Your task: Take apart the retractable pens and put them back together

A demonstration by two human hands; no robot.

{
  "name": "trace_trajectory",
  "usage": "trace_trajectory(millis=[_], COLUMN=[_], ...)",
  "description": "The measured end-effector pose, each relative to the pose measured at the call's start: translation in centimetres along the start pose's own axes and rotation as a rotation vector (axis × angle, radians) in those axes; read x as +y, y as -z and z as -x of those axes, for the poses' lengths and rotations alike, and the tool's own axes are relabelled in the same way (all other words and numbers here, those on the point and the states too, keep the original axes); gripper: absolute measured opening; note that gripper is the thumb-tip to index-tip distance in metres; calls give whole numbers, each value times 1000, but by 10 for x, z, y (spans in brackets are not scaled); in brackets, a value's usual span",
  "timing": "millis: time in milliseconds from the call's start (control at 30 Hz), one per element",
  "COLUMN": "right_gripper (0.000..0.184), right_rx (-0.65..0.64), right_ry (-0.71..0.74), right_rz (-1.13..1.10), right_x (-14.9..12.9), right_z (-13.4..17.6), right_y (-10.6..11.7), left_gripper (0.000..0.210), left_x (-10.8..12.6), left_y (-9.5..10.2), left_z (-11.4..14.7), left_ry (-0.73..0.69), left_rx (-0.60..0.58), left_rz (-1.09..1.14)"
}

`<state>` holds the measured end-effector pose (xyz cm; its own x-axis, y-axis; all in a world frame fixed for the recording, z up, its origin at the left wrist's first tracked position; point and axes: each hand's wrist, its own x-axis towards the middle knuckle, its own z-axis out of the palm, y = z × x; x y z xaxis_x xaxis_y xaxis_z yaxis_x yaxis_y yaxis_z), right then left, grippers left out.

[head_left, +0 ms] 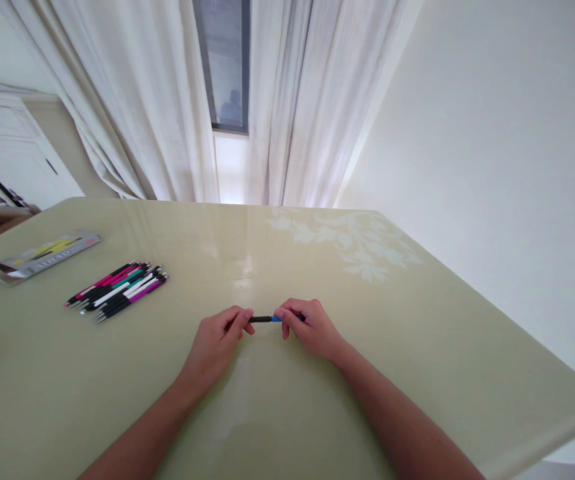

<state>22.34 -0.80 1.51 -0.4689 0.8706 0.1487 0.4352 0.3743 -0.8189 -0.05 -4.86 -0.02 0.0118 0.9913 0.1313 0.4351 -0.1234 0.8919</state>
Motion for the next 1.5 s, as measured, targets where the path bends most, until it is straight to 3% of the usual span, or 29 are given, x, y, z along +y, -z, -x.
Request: trace_trajectory(millis=[100, 200, 333, 400, 500, 667, 967, 1133, 1367, 1500], right_gripper=[42, 43, 42, 43, 45, 42, 47, 36, 46, 44], right_rx=[11, 33, 42, 45, 52, 55, 47, 61, -42, 15], right_ry=[-8, -12, -14, -21, -33, -32, -74, -39, -173, -177], right_rz=[-10, -31, -30, -32, -54, -73, -164, -163, -334, -357], right_x=[1, 0, 0, 0, 0, 0, -1, -3, 1, 1], right_z=[0, 0, 0, 0, 0, 0, -2, -1, -5, -6], right_y=[0, 0, 0, 1, 2, 4, 4, 2, 4, 4], left_gripper=[27, 31, 37, 29, 33, 47, 36, 44, 30, 36], left_x=[1, 2, 1, 1, 3, 4, 2, 7, 1, 2], left_y=[1, 1, 1, 0, 0, 1, 5, 4, 4, 2], left_z=[-1, -1, -1, 0, 1, 1, 0, 1, 1, 1], left_ry=[-53, -12, -4, -51, -44, -8, -50, -1, -94, -36], left_rx=[16, 51, -18, 14, 71, -65, -80, -67, -44, -71], left_rz=[52, 87, 44, 45, 62, 39, 86, 27, 45, 84])
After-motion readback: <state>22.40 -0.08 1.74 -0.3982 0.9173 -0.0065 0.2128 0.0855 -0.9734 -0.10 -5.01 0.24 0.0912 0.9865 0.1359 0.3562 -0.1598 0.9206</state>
